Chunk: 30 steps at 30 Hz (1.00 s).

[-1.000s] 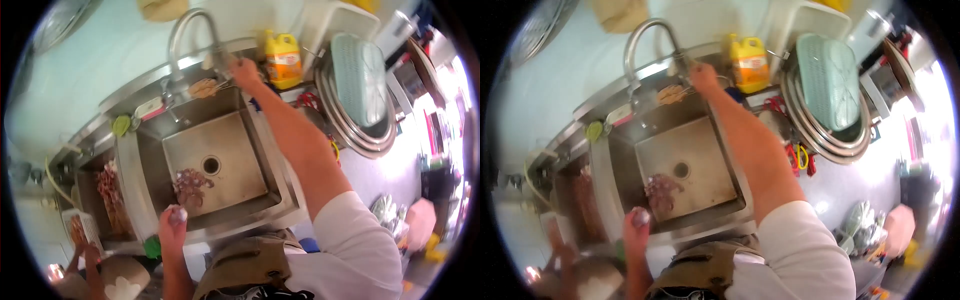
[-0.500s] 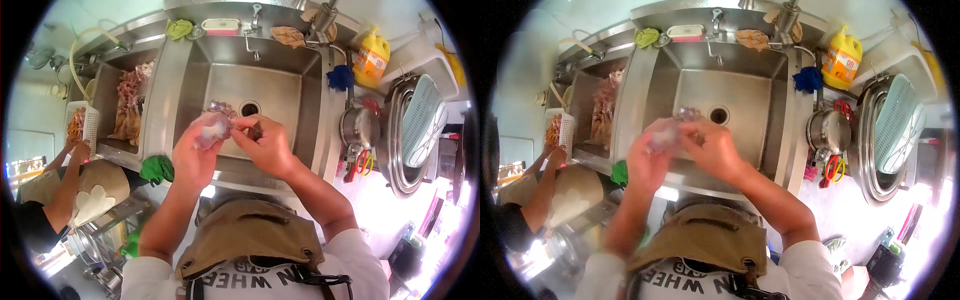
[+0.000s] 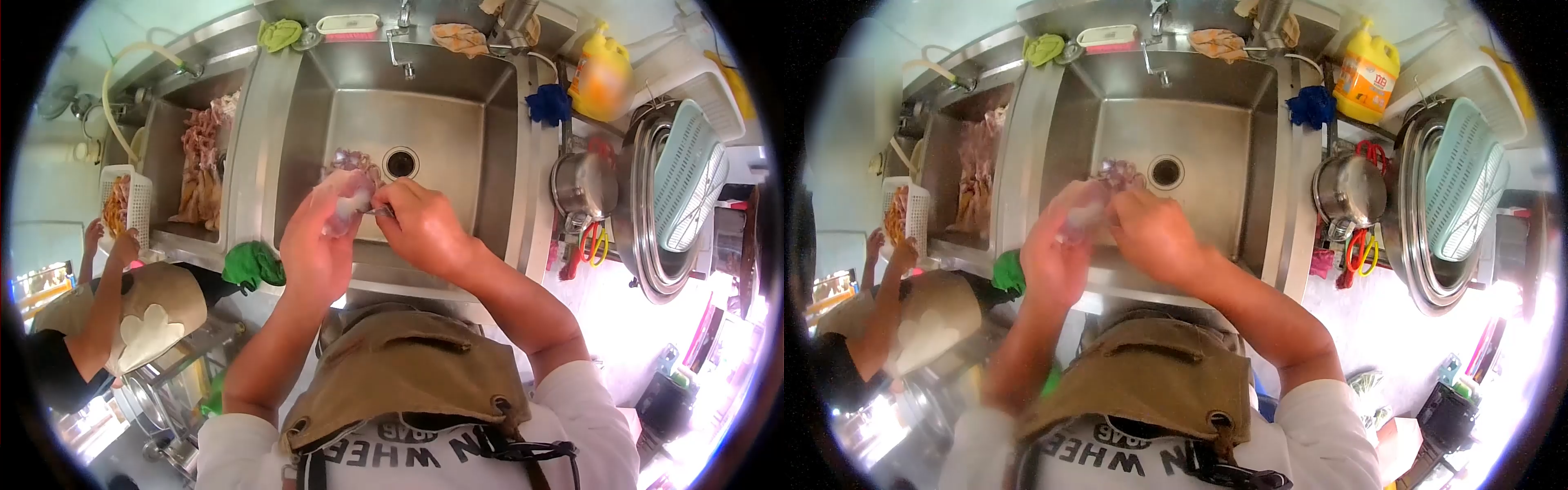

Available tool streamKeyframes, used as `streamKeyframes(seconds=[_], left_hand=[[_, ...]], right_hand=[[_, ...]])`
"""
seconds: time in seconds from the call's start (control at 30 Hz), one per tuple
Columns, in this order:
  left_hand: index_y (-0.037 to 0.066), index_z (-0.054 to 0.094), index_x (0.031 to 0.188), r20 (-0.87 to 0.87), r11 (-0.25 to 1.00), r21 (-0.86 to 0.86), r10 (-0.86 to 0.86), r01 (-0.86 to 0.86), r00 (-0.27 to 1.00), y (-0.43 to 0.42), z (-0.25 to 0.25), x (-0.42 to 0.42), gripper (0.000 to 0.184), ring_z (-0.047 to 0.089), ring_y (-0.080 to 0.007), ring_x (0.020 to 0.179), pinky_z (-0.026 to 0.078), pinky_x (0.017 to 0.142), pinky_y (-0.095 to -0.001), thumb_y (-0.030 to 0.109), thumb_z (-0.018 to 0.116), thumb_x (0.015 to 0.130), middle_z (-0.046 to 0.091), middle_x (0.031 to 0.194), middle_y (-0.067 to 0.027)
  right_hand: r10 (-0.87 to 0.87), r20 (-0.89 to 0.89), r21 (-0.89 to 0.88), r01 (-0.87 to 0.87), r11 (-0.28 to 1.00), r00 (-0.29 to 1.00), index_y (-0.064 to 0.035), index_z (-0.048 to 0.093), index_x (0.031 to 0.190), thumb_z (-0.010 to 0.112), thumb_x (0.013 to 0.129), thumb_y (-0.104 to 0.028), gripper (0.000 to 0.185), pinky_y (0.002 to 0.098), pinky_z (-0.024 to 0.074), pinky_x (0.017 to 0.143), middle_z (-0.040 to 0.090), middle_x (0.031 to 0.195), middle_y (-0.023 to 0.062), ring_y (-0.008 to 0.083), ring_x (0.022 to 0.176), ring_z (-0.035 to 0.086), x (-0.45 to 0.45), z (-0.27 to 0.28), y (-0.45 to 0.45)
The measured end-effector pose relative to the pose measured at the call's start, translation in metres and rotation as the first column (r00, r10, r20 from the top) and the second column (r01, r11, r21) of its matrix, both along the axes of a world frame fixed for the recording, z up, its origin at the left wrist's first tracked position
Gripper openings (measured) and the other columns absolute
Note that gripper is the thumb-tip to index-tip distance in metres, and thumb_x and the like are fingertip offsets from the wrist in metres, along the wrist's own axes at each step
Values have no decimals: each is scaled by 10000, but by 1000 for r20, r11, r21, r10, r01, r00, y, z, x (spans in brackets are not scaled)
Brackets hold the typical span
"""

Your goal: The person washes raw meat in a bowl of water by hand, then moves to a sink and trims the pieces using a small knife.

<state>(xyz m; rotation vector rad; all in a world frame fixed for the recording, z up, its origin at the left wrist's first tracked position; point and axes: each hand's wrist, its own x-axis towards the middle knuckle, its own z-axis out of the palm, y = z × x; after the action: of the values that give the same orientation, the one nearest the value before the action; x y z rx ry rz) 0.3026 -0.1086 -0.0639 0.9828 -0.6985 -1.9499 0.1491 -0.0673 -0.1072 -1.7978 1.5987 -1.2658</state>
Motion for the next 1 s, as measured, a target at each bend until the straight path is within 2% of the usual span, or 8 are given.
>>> streamKeyframes(seconds=[0.07, 0.17, 0.3, 0.4, 0.5, 0.6, 0.83, 1.0], left_hand=[[-9, 579, 1196, -41, 999, 1, -50, 51, 998, -1, -1, 2, 343, 540, -193, 1129, 405, 990, -350, 228, 477, 969, 601, 1188, -83], [-7, 576, 1198, -106, 994, 42, -93, 98, 990, -3, -10, 11, 343, 548, -217, 1132, 411, 998, -372, 223, 475, 965, 602, 1194, -98], [-14, 561, 1203, -97, 968, 249, 32, -7, 995, -7, -5, 12, 355, 559, -257, 1136, 420, 1013, -414, 232, 473, 963, 602, 1202, -122], [-22, 549, 1206, -89, 981, 194, 12, 6, 996, -10, 0, 12, 363, 560, -260, 1141, 422, 1022, -424, 237, 466, 966, 603, 1201, -128], [-27, 550, 1205, -122, 986, 160, -22, 41, 992, -8, -1, 4, 356, 563, -247, 1133, 428, 1007, -409, 227, 453, 975, 604, 1199, -133], [-16, 571, 1189, -49, 990, 131, -38, 44, 998, -4, 6, -6, 341, 580, -205, 1050, 448, 953, -376, 225, 445, 984, 615, 1140, -112], [6, 610, 1129, 96, 985, 167, -61, 44, 993, 3, 2, -13, 312, 542, -137, 777, 474, 799, -307, 251, 471, 995, 541, 798, -17], [19, 612, 1086, 88, 975, 214, -75, 55, 993, -2, -19, -4, 297, 578, -161, 811, 493, 797, -339, 265, 471, 996, 588, 831, -30]], right_hand=[[-40, 9, -27, 41, 999, 999, 1, 572, 851, 647, 841, -57, 95, 349, 464, 550, 604, 729, 139, 244, 607, 573, 3, -4, -1], [-48, 326, 322, -63, 945, 944, -6, 569, 836, 598, 877, -87, 96, 293, 422, 510, 565, 668, 68, 139, 574, 527, -5, 6, 0], [-288, 670, 586, -250, 771, 684, -29, 569, 826, 542, 935, -162, 174, 219, 348, 489, 516, 675, -14, 58, 543, 441, -25, 7, -3], [-277, 724, 522, -239, 819, 632, -18, 587, 850, 564, 930, -133, 141, 230, 368, 499, 520, 697, -14, 65, 580, 468, -23, 15, 3], [-95, 602, 266, -87, 960, 793, -12, 627, 922, 623, 886, -68, 67, 252, 413, 521, 534, 708, 15, 105, 616, 514, 0, 18, 7], [78, 152, -146, -56, 988, 985, -24, 656, 995, 675, 835, -21, 161, 274, 452, 553, 563, 759, 61, 160, 654, 554, 1, 1, -2], [89, -175, -188, -122, 975, 981, -50, 650, 923, 688, 661, 54, 284, 339, 459, 504, 543, 783, 70, 232, 608, 553, -8, 7, 3], [94, -8, -201, -93, 975, 996, -41, 613, 831, 688, 677, 41, 190, 313, 438, 499, 529, 754, 66, 198, 579, 525, -9, 3, 2]])
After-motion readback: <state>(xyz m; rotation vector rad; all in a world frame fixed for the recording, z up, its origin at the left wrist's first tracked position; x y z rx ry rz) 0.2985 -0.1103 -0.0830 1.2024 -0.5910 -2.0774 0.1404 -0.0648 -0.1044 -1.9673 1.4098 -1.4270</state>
